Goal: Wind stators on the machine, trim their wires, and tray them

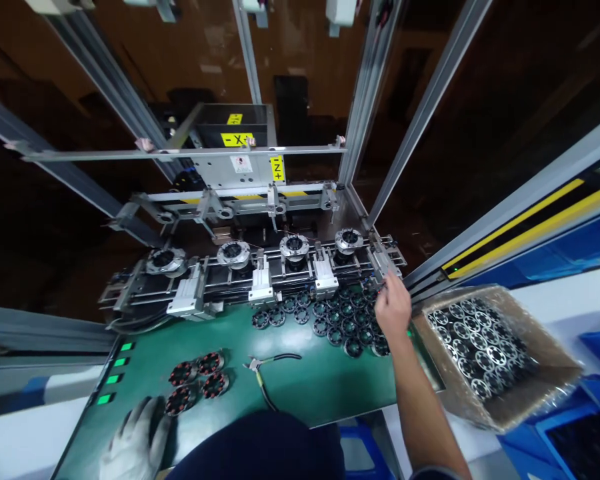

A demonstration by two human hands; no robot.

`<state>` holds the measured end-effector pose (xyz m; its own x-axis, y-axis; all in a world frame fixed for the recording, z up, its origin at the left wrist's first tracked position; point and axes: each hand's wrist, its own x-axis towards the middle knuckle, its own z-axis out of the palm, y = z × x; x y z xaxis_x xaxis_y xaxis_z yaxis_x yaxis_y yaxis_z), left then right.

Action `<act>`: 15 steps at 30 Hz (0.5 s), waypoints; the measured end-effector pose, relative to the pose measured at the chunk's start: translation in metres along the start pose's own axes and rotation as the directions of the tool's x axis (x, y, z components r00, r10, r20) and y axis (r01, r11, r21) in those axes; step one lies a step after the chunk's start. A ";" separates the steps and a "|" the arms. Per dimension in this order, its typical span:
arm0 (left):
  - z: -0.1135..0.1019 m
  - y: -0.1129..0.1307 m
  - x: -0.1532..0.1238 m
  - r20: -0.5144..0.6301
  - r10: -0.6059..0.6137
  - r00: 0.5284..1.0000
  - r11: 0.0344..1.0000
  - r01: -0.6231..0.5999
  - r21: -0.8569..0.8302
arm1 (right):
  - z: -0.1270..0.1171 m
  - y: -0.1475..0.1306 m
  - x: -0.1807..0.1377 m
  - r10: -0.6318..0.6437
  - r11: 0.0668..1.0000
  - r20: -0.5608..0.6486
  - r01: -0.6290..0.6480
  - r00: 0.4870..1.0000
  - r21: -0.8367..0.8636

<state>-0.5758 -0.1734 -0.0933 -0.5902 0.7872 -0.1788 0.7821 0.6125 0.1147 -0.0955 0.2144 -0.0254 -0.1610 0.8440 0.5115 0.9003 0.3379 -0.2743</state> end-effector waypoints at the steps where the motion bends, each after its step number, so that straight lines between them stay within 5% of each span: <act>1: 0.002 0.000 -0.001 -0.010 -0.002 1.000 1.000 0.002 0.009 | -0.010 0.008 -0.031 0.066 0.997 -0.045 -0.067 0.997 -0.031; 4: 0.004 0.000 -0.001 -0.030 0.001 1.000 0.999 0.000 0.040 | -0.029 0.032 -0.110 0.185 0.977 -0.059 -0.190 0.981 -0.096; 7: 0.004 0.003 0.001 -0.038 0.046 0.998 0.997 -0.044 0.065 | -0.025 0.047 -0.154 0.232 0.967 0.066 -0.222 0.971 -0.126; 15: -0.001 0.012 0.000 -0.138 0.136 0.981 0.986 -0.121 0.116 | -0.008 0.054 -0.167 0.370 0.919 0.215 -0.322 0.904 -0.228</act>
<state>-0.5663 -0.1658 -0.0906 -0.5000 0.8657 -0.0249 0.8655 0.5005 0.0215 -0.0170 0.0881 -0.1195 0.1008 0.9774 0.1860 0.9713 -0.0561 -0.2312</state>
